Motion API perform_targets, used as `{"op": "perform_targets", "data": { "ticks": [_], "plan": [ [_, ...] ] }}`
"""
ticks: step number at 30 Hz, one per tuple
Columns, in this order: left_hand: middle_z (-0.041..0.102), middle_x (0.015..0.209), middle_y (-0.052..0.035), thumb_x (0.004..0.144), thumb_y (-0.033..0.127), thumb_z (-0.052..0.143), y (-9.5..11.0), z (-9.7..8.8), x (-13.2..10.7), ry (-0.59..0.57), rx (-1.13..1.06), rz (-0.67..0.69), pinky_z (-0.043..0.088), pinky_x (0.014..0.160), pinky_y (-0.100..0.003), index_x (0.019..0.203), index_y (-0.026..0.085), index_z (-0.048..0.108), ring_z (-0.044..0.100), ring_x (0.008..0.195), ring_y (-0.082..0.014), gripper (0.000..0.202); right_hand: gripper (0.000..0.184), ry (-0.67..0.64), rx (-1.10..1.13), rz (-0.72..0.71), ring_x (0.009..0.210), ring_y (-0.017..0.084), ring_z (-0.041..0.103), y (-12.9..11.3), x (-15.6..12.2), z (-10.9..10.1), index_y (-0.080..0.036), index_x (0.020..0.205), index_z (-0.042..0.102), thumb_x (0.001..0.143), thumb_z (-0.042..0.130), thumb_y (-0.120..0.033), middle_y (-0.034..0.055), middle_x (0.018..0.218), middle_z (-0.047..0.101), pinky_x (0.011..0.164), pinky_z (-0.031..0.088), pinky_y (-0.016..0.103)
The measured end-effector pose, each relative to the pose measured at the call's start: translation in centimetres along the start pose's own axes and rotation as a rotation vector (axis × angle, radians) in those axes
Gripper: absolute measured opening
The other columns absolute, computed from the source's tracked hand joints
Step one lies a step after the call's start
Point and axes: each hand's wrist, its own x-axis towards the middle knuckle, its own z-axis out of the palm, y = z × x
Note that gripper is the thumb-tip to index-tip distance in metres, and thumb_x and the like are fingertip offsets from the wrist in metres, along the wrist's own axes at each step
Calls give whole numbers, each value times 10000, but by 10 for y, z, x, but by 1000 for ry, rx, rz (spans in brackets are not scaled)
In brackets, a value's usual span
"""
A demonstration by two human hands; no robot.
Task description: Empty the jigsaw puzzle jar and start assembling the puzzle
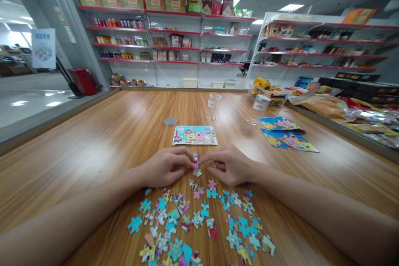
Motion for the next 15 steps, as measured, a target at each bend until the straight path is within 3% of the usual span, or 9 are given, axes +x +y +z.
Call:
{"op": "perform_targets", "data": {
  "ticks": [2,5,10,15],
  "plan": [
    [666,1112,-87,888,72,527,0,0,0,-2,1,-1,541,904,-327,1076,180,710,648,1031,-190,283,258,16,-7,-78,497,95,493,0,0,5,-219,1100,735,888,601,-280,-19,583,607,514,319,214],
    [669,1100,-90,898,84,524,0,0,0,-4,-1,3,544,897,-327,1063,179,711,649,1019,-189,267,225,24,-23,-134,523,100,542,0,1,10,-216,1023,771,921,598,-318,12,634,671,511,325,223],
    [665,1113,-84,899,79,522,-1,1,-1,-3,-3,2,540,907,-327,1081,192,714,643,1035,-186,288,220,19,-61,-139,522,101,547,-2,1,8,-183,862,775,908,589,-291,18,605,660,507,320,233],
    [664,1117,-81,907,84,517,-2,0,-2,-9,2,-8,534,909,-327,1079,186,714,640,1045,-186,281,229,18,-74,-107,499,98,514,-4,1,7,-168,822,762,901,581,-285,11,563,626,499,291,237]
  ]
}}
